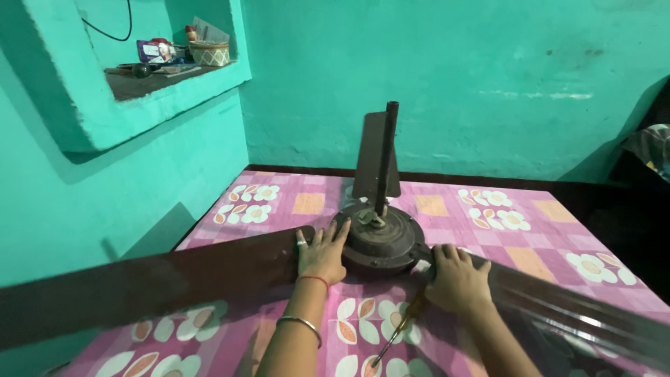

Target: The person uses a yellow screwdriver to tighten screws that attach the fan blades to the motor housing of a ceiling fan placed on a table. The person works on each blade sequentially, securing them to the central hub.

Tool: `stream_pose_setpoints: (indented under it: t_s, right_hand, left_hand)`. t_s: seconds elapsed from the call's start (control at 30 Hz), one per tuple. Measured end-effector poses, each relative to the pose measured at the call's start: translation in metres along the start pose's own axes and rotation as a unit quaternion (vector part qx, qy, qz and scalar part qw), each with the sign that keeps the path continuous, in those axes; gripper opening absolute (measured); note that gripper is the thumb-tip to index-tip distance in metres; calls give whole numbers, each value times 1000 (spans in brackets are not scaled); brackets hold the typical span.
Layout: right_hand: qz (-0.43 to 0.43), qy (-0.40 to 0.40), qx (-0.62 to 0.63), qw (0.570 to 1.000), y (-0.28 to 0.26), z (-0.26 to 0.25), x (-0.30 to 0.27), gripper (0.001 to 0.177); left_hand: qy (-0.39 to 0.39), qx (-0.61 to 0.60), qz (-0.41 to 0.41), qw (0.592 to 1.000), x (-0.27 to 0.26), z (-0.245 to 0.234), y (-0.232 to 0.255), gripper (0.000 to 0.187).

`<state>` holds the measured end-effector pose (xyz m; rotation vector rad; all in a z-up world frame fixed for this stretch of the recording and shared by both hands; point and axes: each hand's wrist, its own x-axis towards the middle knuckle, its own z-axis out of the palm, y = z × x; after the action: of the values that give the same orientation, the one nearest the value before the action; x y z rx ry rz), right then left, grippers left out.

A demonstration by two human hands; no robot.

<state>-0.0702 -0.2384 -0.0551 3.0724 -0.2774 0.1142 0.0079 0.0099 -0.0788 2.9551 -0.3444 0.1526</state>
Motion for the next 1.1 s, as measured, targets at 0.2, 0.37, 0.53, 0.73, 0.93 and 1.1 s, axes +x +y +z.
stream_pose_setpoints:
  t_s: [0.2, 0.37, 0.53, 0.73, 0.93, 1.1]
  right_hand:
    - [26, -47, 1, 999, -12, -15, -20, 88]
    - [-17, -20, -17, 1000, 3, -12, -5, 88]
    - [-87, 28, 45, 995, 29, -6, 15, 76]
    - [-100, 7, 41, 994, 35, -12, 26, 86]
    - [-54, -30, -19, 998, 14, -17, -1, 80]
    - [-9, -40, -93, 995, -16, -13, -32, 67]
  left_hand:
    - [46, -9, 19, 999, 4, 5, -6, 97]
    - [66, -25, -17, 997, -6, 8, 10, 86]
    - [50, -27, -73, 996, -29, 2, 35, 84]
    - [38, -30, -65, 997, -40, -9, 40, 87]
    - [28, -39, -10, 999, -27, -8, 11, 91]
    - [73, -74, 39, 994, -5, 5, -8, 92]
